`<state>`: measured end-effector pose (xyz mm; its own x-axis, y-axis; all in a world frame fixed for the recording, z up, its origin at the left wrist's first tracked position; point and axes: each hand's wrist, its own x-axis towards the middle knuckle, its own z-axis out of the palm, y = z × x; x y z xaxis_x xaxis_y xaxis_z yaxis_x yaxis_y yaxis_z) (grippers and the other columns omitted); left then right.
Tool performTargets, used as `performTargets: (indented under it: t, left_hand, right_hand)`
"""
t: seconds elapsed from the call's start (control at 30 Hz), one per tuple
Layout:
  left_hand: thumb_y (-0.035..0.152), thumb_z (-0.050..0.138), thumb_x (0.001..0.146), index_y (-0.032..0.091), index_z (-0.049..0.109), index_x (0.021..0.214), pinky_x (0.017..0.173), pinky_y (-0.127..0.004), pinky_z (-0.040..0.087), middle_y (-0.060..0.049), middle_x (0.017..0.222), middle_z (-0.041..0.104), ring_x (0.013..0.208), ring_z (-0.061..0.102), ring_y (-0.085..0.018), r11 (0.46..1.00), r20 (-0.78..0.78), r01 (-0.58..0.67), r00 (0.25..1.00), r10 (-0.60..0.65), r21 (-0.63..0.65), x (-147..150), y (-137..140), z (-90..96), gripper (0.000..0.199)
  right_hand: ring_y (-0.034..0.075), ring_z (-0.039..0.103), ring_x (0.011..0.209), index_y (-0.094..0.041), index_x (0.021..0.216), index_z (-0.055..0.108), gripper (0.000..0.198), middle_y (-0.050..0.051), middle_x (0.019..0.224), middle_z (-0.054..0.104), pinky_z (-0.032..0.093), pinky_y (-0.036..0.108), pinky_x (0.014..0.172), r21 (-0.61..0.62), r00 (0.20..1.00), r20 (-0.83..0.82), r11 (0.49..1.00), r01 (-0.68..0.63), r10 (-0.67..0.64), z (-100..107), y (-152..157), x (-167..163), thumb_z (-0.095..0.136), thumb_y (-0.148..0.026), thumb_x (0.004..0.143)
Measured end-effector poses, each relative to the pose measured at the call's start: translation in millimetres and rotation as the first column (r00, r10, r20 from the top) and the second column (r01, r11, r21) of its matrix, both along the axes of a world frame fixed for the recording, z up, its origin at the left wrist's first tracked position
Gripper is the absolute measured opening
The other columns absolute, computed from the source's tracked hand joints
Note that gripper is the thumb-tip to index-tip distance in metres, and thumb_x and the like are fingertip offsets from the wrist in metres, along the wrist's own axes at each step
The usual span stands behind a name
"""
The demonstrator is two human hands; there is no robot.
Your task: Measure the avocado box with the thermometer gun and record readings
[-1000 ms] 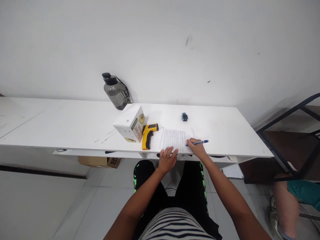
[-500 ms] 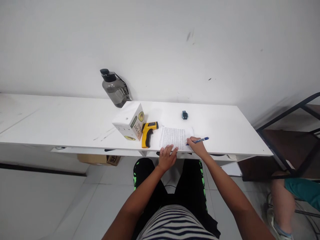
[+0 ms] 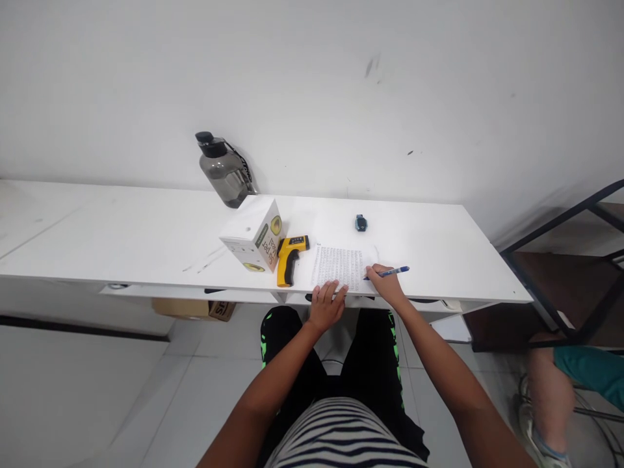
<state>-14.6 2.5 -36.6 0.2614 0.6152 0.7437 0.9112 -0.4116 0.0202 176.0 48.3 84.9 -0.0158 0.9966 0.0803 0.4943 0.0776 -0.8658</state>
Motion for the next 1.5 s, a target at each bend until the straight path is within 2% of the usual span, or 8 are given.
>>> performTargets:
  t: [0.1,0.37,0.7,0.93,1.27,1.5]
  left_hand:
    - [0.033,0.060,0.081,0.029,0.060,0.121,0.108,-0.042,0.021,-0.009,0.122,0.060,0.117,0.050,-0.025,1.000,-0.011,-0.008,1.000,0.007,-0.027,-0.1,-0.5,0.3,0.041]
    - [0.031,0.060,0.081,0.027,0.060,0.121,0.109,-0.042,0.020,-0.009,0.119,0.061,0.118,0.049,-0.024,0.997,0.017,0.016,1.000,-0.018,0.069,0.8,0.4,5.5,0.041]
    - [0.030,0.060,0.080,0.026,0.061,0.119,0.109,-0.042,0.021,-0.009,0.118,0.061,0.116,0.049,-0.024,0.996,0.009,0.009,1.000,-0.010,0.091,1.6,0.4,7.3,0.039]
    - [0.031,0.060,0.080,0.028,0.060,0.120,0.110,-0.041,0.019,-0.009,0.120,0.060,0.117,0.049,-0.024,0.998,0.015,0.012,1.000,-0.013,0.064,0.7,0.6,4.2,0.040]
    - [0.031,0.059,0.080,0.028,0.058,0.124,0.110,-0.041,0.018,-0.009,0.121,0.060,0.120,0.047,-0.024,0.998,0.022,0.022,0.999,-0.023,0.058,0.9,0.5,4.3,0.043]
    - [0.029,0.060,0.080,0.026,0.060,0.120,0.109,-0.042,0.021,-0.009,0.118,0.061,0.116,0.048,-0.024,0.995,0.012,0.021,1.000,-0.022,0.095,0.9,0.6,7.0,0.040]
  right_hand:
    - [0.016,0.051,0.059,-0.019,0.054,0.054,0.036,0.000,0.054,0.053,0.038,0.028,0.058,0.005,1.000,0.006,1.000,-0.004,0.004,0.1,0.3,-0.7,0.047,-0.044,0.079]
    - [0.014,0.043,0.054,-0.020,0.050,0.047,0.037,-0.002,0.048,0.043,0.032,0.027,0.053,0.024,1.000,0.009,1.000,0.012,-0.012,-1.4,0.8,-0.7,0.047,-0.044,0.078]
    - [0.015,0.046,0.056,-0.019,0.055,0.055,0.035,-0.001,0.051,0.050,0.034,0.027,0.055,0.022,1.000,0.004,1.000,0.017,-0.017,-3.2,0.6,-0.6,0.048,-0.044,0.079]
    - [0.014,0.044,0.056,-0.019,0.053,0.050,0.036,-0.002,0.051,0.046,0.034,0.027,0.055,0.030,0.999,-0.015,0.999,0.030,-0.030,-3.5,0.7,0.4,0.047,-0.043,0.080]
    - [0.012,0.037,0.052,-0.022,0.050,0.034,0.037,-0.004,0.049,0.036,0.028,0.026,0.052,0.044,1.000,0.014,0.999,0.017,-0.017,-2.3,0.1,-1.2,0.047,-0.042,0.079]
    - [0.013,0.040,0.054,-0.021,0.051,0.039,0.035,-0.003,0.051,0.040,0.030,0.026,0.054,0.013,1.000,0.003,1.000,-0.028,0.028,-3.6,0.9,0.7,0.047,-0.040,0.079]
